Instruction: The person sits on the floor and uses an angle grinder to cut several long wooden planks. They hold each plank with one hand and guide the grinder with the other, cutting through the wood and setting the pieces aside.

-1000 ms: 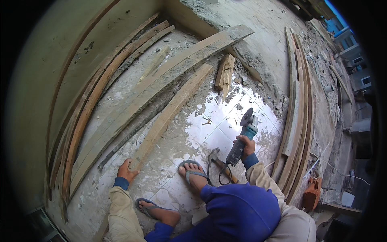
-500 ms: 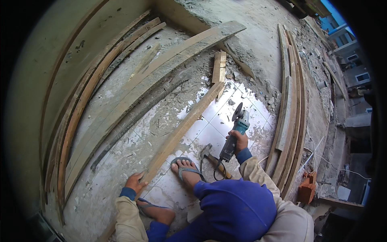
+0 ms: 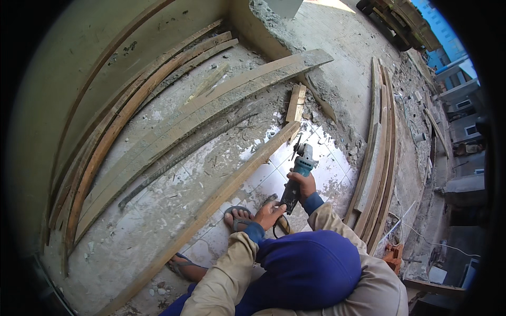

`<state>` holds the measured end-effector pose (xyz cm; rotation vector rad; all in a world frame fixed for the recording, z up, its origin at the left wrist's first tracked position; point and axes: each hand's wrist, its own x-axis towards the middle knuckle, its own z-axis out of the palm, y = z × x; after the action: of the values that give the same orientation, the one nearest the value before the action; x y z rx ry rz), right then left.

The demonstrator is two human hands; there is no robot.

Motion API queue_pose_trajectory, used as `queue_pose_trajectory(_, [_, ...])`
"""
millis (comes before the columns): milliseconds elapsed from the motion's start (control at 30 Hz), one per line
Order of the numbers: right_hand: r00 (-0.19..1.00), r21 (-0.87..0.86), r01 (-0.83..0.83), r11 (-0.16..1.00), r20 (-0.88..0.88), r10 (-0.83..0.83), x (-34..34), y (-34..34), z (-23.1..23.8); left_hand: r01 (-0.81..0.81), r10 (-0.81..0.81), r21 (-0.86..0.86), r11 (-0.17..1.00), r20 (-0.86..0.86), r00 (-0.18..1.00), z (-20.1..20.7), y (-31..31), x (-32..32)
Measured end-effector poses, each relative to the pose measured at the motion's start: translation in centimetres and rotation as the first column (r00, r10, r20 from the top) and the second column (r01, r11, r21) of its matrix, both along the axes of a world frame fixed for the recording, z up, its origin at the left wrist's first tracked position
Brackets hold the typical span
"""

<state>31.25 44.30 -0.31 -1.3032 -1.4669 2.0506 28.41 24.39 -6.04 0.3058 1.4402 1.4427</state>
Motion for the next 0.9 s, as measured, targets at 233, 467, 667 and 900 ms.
queue_pose_trajectory(233, [0.999,0.051,0.025,0.998,-0.036,-0.023,-0.4,-1.1,0.0,-0.076,0.079,-0.024,0.997,0.312,0.947,-0.5,0.9,1.9])
queue_pose_trajectory(467, [0.994,0.112,0.019,0.994,0.105,-0.031,1.1,-2.7,-2.8,0.021,0.001,-0.088,0.996,0.239,0.971,-3.7,-0.9,3.2])
queue_pose_trajectory(667, [0.975,0.115,0.007,0.993,0.222,-0.032,0.7,-0.4,-0.6,0.194,-0.169,-0.152,0.969,0.166,0.972,-2.8,1.7,3.0])
queue_pose_trajectory(900, [0.989,0.048,0.059,0.997,0.131,-0.065,0.2,-0.1,-0.4,0.181,-0.180,0.019,0.983,-0.025,0.983,-2.0,0.4,2.1])
